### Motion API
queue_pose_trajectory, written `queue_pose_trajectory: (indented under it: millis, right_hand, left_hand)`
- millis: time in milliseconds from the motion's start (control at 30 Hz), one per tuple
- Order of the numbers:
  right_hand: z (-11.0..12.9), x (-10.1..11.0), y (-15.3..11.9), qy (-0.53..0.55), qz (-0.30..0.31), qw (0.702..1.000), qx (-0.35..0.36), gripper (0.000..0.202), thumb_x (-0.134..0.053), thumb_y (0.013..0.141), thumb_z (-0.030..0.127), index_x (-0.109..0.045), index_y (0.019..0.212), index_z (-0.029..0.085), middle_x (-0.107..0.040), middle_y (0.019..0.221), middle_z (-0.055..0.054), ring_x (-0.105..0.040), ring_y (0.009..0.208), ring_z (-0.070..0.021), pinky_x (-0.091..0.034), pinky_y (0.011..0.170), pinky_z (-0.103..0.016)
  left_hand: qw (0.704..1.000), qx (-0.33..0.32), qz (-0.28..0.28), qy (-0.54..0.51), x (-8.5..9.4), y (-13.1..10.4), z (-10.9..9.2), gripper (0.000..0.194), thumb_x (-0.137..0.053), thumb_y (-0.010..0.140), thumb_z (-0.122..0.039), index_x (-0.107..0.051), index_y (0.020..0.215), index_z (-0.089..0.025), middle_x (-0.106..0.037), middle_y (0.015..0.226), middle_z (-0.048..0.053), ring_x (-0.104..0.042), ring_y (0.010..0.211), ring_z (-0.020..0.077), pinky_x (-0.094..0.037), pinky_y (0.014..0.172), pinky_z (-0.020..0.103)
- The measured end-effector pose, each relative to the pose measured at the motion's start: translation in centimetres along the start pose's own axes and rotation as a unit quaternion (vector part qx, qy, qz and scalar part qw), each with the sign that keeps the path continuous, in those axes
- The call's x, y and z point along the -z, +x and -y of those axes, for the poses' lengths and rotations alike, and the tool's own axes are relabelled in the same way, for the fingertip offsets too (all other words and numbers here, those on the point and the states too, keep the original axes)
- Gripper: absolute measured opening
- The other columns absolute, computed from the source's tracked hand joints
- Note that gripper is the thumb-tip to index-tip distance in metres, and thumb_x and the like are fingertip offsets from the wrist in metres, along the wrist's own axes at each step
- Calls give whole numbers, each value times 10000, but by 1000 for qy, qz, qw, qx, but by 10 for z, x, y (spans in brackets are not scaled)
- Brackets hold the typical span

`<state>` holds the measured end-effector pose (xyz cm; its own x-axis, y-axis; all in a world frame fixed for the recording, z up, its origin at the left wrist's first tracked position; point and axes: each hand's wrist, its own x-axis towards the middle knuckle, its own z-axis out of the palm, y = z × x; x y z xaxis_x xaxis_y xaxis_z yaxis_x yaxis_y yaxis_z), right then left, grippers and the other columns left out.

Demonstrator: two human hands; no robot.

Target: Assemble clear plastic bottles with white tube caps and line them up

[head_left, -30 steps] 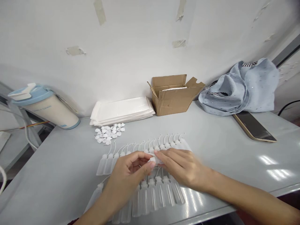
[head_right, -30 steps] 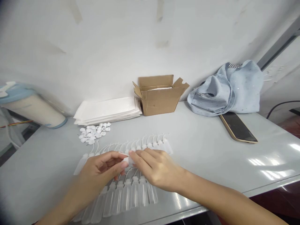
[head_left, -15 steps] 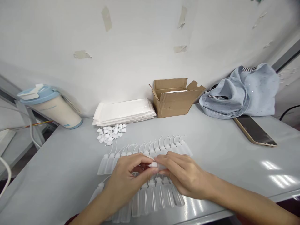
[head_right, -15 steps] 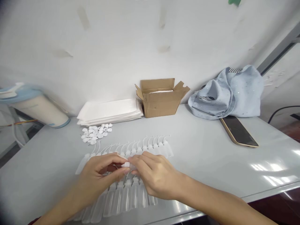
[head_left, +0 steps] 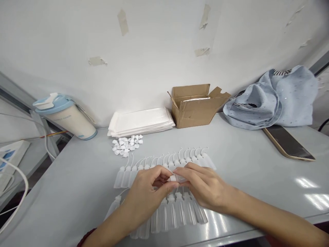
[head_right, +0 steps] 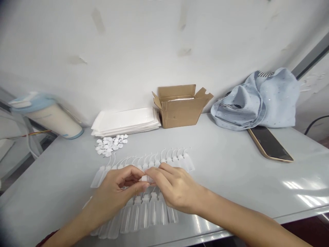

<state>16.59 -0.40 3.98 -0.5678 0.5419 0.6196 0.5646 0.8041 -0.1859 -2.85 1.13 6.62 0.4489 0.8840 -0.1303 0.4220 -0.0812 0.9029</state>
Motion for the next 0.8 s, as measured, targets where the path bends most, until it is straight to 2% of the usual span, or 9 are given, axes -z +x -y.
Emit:
queue_pose_trajectory:
  millis: [133, 267, 433, 533, 667, 800]
  right_hand:
    - [0, -1, -1, 69, 9, 997, -40, 220, -399, 940, 101, -484, 1144, 99, -641, 784, -68, -543, 635, -155, -481, 499, -255]
    - [-3, -1, -3, 93, -9, 995, -40, 227, -451, 941, 119, -474, 1167, 115, -667, 858, -81, -561, 672, -155, -506, 531, -262]
    - [-6, -2, -3, 57, -25, 998, -9, 297, -467, 906, 34, -469, 1196, 99, -687, 957, -116, -600, 764, -179, -535, 569, -277]
    - [-4, -3, -3, 58, -23, 998, -3, 327, -476, 895, 25, -466, 1214, 97, -684, 975, -115, -601, 755, -176, -536, 567, -274]
    - [0, -2, -3, 97, -20, 994, -38, 344, -472, 900, 37, -464, 1235, 116, -684, 949, -96, -600, 745, -173, -539, 594, -283]
    - [2, -1, -3, 126, -12, 989, -72, 316, -466, 910, 58, -481, 1217, 129, -681, 877, -86, -588, 714, -175, -530, 579, -294]
  left_hand:
    - [998, -53, -32, 14, -1, 0, 4, 116, -652, 772, -312, -650, 755, -197, -664, 702, -2, -608, 657, 147, -502, 641, 258]
    - [997, -11, 5, -72, 1, 1, 3, 184, -634, 798, -380, -673, 794, -200, -664, 665, -1, -615, 629, 143, -509, 604, 241]
    - [988, 57, 57, -130, 1, 3, 4, 223, -586, 831, -372, -663, 735, -187, -618, 591, -16, -584, 558, 119, -489, 575, 224]
    - [990, 60, 44, -118, 0, 1, 2, 233, -590, 820, -384, -649, 721, -182, -593, 564, -21, -561, 526, 116, -470, 540, 225]
    - [999, -27, -38, 0, -2, -2, 3, 196, -613, 816, -350, -637, 696, -196, -605, 590, -18, -551, 559, 126, -450, 554, 235]
    - [983, -146, -80, 79, -2, -4, 8, 118, -620, 840, -286, -631, 755, -205, -638, 661, -26, -577, 606, 118, -452, 610, 227]
